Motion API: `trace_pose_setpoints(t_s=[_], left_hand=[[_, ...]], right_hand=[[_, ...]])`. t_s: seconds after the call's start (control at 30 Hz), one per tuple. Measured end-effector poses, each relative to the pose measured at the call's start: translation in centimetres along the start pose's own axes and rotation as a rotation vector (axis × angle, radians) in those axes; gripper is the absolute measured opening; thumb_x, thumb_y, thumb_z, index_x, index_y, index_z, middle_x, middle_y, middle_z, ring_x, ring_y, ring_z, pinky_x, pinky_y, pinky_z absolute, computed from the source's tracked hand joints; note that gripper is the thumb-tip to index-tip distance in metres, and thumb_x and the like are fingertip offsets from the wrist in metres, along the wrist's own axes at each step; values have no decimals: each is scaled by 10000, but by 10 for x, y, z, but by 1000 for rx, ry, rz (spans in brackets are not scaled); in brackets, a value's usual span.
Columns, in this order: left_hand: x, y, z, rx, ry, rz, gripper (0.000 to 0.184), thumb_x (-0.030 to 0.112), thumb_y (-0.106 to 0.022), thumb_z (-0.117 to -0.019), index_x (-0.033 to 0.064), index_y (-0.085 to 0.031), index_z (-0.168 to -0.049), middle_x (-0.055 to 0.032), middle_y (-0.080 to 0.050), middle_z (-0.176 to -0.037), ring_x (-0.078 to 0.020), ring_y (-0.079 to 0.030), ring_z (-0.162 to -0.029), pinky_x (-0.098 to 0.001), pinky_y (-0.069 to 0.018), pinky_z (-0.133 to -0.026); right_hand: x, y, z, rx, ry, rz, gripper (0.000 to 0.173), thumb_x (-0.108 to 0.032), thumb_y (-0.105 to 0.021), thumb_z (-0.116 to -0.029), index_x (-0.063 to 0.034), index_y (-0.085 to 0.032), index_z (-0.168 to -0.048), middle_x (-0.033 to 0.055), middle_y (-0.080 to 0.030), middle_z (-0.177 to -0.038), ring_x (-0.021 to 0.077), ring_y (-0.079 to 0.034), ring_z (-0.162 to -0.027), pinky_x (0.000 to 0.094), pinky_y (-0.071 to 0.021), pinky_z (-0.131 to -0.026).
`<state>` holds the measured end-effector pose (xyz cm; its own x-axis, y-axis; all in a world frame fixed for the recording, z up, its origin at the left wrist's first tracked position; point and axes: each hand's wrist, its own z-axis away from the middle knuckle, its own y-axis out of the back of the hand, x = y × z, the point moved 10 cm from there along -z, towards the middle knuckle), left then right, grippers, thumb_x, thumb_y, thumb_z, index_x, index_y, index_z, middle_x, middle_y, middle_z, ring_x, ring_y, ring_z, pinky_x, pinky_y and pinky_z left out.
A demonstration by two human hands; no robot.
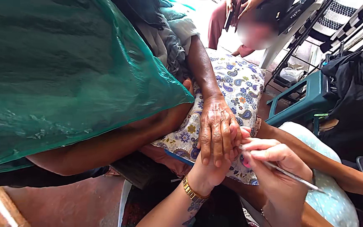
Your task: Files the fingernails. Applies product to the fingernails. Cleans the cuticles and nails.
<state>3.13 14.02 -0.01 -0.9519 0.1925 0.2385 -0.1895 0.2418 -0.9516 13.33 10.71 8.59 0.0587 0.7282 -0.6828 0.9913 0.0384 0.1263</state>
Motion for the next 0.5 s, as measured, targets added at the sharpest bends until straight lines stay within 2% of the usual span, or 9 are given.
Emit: trace_pose_setpoints(t_s=[0.07,0.13,0.23,0.37,0.5], left_hand=[[-1,1,1,12,37,-47,181,92,-549,-1039,24,-713,-1007,-85,-734,-974,-173,-722,-963,-331,-583,-911],[-4,6,0,41,68,-70,172,96,-558,-1034,27,-705,-976,-72,-715,-923,-166,-715,-900,-338,-593,-876],[-4,11,0,118,76,-82,152,63,-557,-1020,17,-687,-959,-71,-702,-859,-167,-713,-832,-342,-601,-854],[-3,13,0,123,90,-63,116,50,-590,-1001,19,-692,-957,-82,-720,-854,-171,-730,-827,-339,-605,-845],[-4,11,1,107,94,-38,172,56,-551,-1018,25,-699,-935,-73,-716,-841,-153,-723,-818,-308,-599,-830]], right_hand=[[1,5,-1,-50,-26,-45,150,-24,-759,-878,-140,-728,-968,12,-765,-955,176,-751,-980,323,-634,-897],[3,18,-1,40,-50,-65,165,-27,-763,-885,-151,-738,-991,23,-763,-976,197,-755,-972,338,-643,-886],[10,23,3,135,-97,-113,166,-9,-764,-883,-113,-724,-1005,66,-768,-989,214,-763,-965,326,-651,-853],[11,13,10,161,-124,-150,162,13,-761,-874,-96,-711,-982,86,-767,-990,202,-766,-942,294,-653,-803],[5,9,15,139,-81,-80,174,12,-756,-874,-130,-709,-963,40,-755,-999,200,-751,-1008,323,-641,-887]])
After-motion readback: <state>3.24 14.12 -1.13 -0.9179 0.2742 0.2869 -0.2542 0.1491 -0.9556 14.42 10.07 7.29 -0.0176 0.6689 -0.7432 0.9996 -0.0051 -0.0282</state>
